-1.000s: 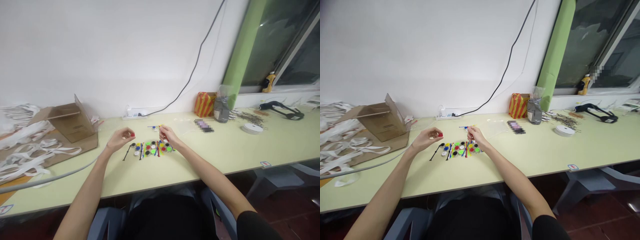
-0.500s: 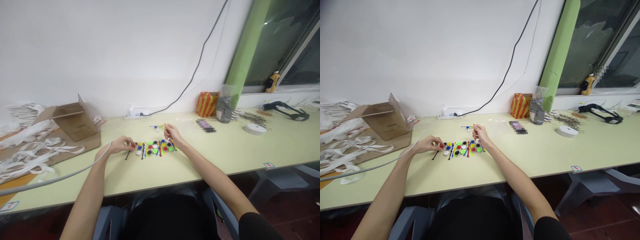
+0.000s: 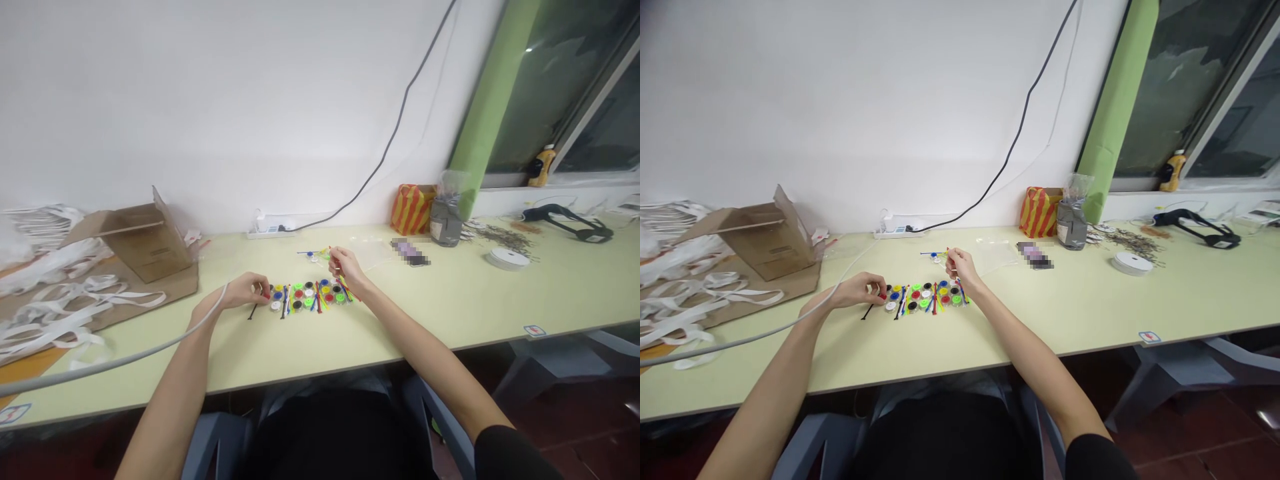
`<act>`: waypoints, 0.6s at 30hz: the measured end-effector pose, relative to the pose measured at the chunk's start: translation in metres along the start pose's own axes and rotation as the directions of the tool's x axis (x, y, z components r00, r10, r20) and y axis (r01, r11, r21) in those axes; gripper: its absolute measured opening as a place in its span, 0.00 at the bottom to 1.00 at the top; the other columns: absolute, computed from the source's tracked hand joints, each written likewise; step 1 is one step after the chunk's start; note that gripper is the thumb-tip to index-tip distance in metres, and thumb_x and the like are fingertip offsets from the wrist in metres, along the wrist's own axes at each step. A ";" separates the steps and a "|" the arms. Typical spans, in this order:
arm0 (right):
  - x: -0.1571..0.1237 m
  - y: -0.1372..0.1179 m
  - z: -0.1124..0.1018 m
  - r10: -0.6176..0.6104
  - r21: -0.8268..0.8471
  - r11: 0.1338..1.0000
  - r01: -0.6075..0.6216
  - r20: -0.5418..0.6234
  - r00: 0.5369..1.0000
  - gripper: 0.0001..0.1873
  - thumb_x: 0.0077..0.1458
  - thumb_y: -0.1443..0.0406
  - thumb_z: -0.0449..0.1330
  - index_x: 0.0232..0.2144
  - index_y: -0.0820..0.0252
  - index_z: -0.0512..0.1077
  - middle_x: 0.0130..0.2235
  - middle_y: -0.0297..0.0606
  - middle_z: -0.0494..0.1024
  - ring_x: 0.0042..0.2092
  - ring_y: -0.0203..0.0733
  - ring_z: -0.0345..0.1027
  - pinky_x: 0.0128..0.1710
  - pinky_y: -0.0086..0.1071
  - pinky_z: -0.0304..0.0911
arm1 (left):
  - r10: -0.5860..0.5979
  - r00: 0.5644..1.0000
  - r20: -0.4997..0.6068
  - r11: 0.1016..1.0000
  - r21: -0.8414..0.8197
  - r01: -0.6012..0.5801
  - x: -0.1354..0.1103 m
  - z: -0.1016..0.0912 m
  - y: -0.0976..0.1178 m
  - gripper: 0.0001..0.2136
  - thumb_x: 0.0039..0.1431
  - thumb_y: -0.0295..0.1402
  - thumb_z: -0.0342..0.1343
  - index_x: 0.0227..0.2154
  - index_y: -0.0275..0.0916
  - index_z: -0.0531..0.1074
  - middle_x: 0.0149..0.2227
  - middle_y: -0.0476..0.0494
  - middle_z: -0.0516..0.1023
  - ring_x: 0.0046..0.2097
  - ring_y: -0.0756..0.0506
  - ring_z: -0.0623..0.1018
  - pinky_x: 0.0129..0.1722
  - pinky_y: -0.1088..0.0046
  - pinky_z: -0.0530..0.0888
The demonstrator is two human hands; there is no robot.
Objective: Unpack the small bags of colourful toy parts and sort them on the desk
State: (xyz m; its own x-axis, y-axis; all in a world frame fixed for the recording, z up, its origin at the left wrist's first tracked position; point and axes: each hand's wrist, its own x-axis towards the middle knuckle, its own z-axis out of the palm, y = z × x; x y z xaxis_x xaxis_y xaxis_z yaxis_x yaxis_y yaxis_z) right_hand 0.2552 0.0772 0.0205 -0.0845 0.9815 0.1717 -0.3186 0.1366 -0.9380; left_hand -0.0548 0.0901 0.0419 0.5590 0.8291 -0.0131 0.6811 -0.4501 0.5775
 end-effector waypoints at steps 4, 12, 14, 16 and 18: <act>0.000 0.000 0.000 -0.003 -0.002 1.000 0.003 0.008 1.000 0.18 0.52 0.54 0.61 0.25 0.57 0.58 0.20 0.26 0.58 0.20 0.30 0.52 0.19 0.25 0.43 | 0.000 1.000 -0.010 1.000 0.008 0.000 0.001 0.000 0.000 0.14 0.40 0.45 0.67 0.24 0.41 0.78 0.24 0.49 0.75 0.27 0.49 0.70 0.27 0.76 0.66; -0.003 -0.004 0.002 -0.002 -0.005 1.000 0.002 -0.002 1.000 0.15 0.51 0.57 0.61 0.25 0.57 0.60 0.21 0.26 0.57 0.21 0.29 0.51 0.19 0.25 0.43 | -0.003 1.000 0.005 1.000 0.030 0.003 0.001 -0.004 -0.006 0.14 0.44 0.45 0.66 0.28 0.40 0.78 0.28 0.47 0.79 0.30 0.47 0.73 0.31 0.74 0.67; -0.003 -0.003 0.002 -0.004 -0.010 1.000 0.004 -0.002 1.000 0.15 0.51 0.57 0.61 0.25 0.58 0.61 0.21 0.27 0.58 0.21 0.29 0.52 0.19 0.25 0.43 | 0.015 1.000 0.026 1.000 0.026 -0.015 0.002 -0.003 -0.008 0.14 0.45 0.46 0.66 0.28 0.40 0.78 0.27 0.47 0.79 0.31 0.47 0.74 0.32 0.73 0.68; -0.002 -0.002 0.002 -0.005 -0.013 1.000 0.005 -0.004 1.000 0.14 0.51 0.57 0.60 0.25 0.58 0.61 0.21 0.27 0.58 0.21 0.29 0.52 0.19 0.25 0.43 | 0.029 0.999 0.036 0.999 0.011 -0.030 0.003 -0.002 -0.009 0.14 0.46 0.46 0.65 0.28 0.40 0.78 0.27 0.46 0.79 0.31 0.47 0.74 0.32 0.73 0.68; -0.002 -0.002 0.002 -0.001 -0.015 1.000 0.001 -0.003 1.000 0.14 0.52 0.57 0.60 0.25 0.58 0.62 0.21 0.27 0.59 0.21 0.29 0.52 0.19 0.25 0.43 | 0.036 0.999 0.032 0.999 -0.003 -0.035 0.003 -0.001 -0.009 0.15 0.46 0.47 0.65 0.28 0.39 0.77 0.27 0.46 0.79 0.31 0.47 0.75 0.32 0.73 0.69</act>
State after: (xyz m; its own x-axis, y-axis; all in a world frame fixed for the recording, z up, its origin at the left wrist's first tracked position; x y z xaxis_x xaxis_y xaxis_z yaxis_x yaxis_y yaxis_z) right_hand 0.2543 0.0746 0.0223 -0.0815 0.9818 0.1713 -0.3046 0.1391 -0.9423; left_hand -0.0595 0.0974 0.0376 0.5979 0.8013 -0.0190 0.6595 -0.4783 0.5800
